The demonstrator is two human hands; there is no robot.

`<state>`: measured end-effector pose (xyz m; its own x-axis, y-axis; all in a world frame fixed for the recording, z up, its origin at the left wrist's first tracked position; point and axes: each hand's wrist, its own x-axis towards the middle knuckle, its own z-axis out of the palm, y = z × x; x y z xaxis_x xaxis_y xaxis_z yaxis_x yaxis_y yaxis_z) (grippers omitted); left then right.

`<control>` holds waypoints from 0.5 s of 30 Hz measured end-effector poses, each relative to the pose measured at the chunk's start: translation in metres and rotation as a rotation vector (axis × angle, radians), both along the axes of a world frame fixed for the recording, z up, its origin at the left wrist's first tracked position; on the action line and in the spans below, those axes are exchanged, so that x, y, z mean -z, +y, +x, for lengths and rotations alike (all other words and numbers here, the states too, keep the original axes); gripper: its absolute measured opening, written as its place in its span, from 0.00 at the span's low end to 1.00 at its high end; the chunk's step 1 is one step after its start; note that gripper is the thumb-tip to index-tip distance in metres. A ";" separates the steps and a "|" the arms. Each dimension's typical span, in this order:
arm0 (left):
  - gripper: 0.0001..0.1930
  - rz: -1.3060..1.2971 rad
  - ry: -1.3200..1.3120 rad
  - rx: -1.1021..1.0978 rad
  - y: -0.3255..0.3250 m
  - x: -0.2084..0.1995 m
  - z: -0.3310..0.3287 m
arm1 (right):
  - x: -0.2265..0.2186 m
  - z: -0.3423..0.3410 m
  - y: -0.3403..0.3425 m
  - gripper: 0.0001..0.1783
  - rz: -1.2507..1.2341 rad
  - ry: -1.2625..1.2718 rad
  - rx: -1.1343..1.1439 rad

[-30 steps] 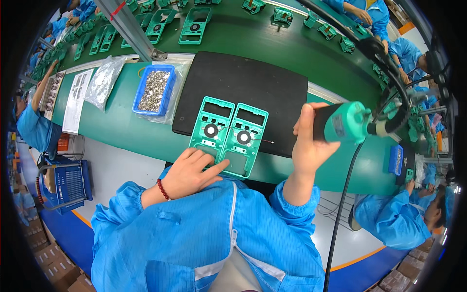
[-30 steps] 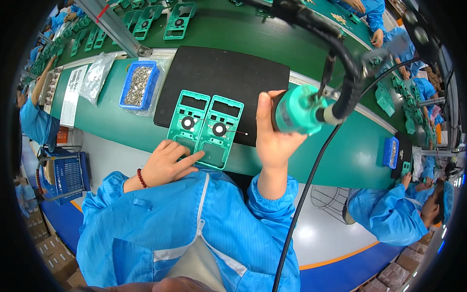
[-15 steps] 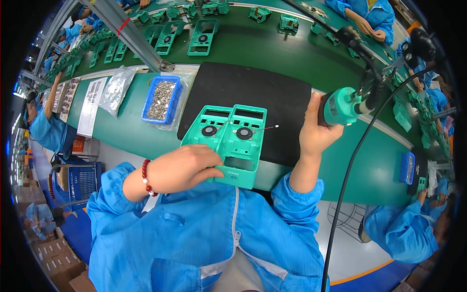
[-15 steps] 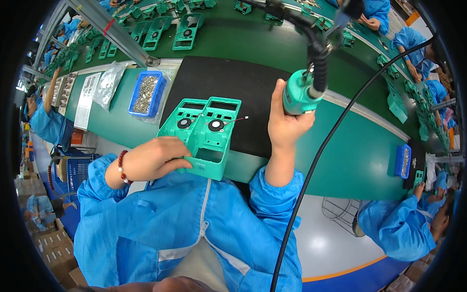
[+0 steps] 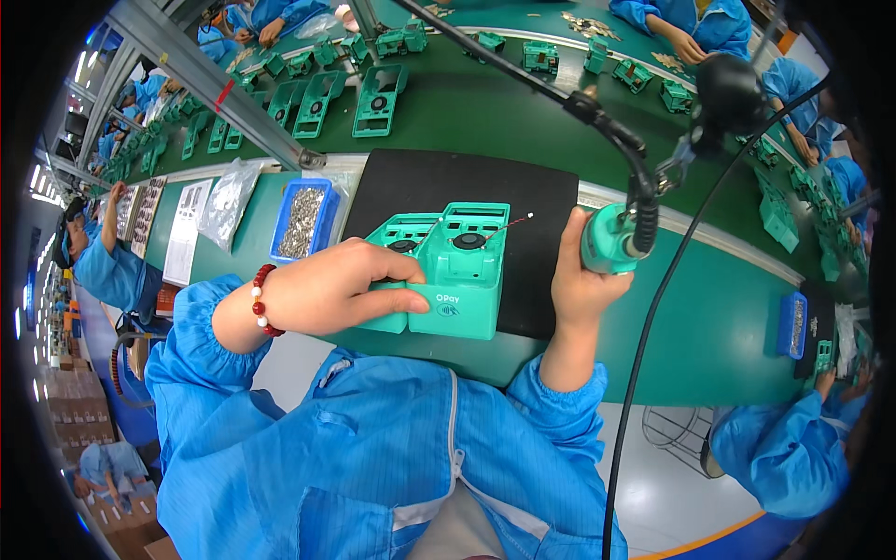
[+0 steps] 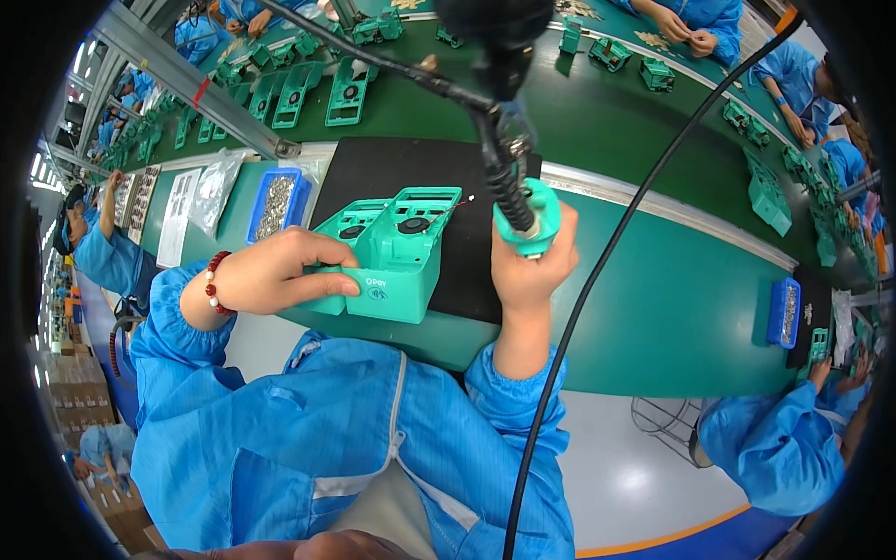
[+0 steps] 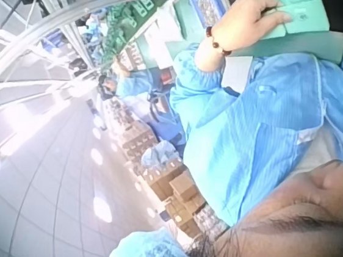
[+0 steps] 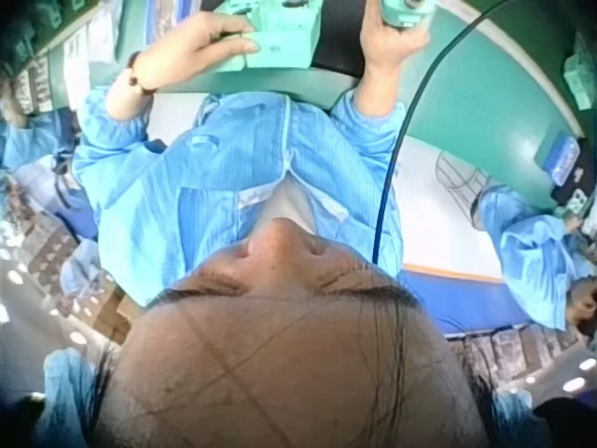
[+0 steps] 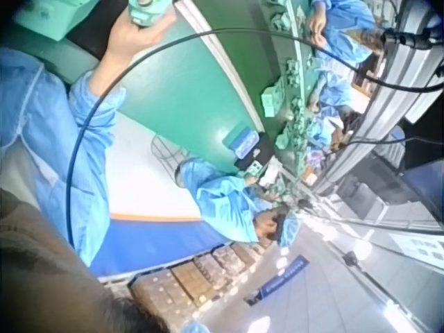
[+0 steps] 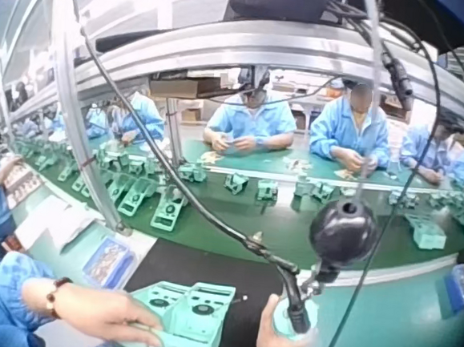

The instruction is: The person assembles small green plastic housings by securing them with screws using an electric screwdriver on a factory assembly line.

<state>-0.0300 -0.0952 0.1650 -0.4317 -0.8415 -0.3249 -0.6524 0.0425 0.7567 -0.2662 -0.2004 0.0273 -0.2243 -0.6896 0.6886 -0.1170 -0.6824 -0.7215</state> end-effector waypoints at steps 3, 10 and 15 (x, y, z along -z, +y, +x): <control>0.14 -0.034 0.005 0.012 -0.018 0.001 -0.003 | -0.002 -0.004 -0.002 0.06 0.019 -0.005 0.000; 0.15 -0.105 -0.086 0.067 -0.059 0.007 -0.010 | -0.002 -0.006 -0.002 0.15 -0.041 0.075 0.089; 0.13 -0.593 -0.236 0.104 -0.137 0.067 -0.021 | 0.004 -0.009 0.007 0.19 -0.086 0.141 0.088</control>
<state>-0.0509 -0.2327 0.0981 -0.4942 -0.8651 0.0863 -0.7685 0.4811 0.4218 -0.2748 -0.1930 0.0229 -0.1783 -0.6089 0.7729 -0.2746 -0.7235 -0.6334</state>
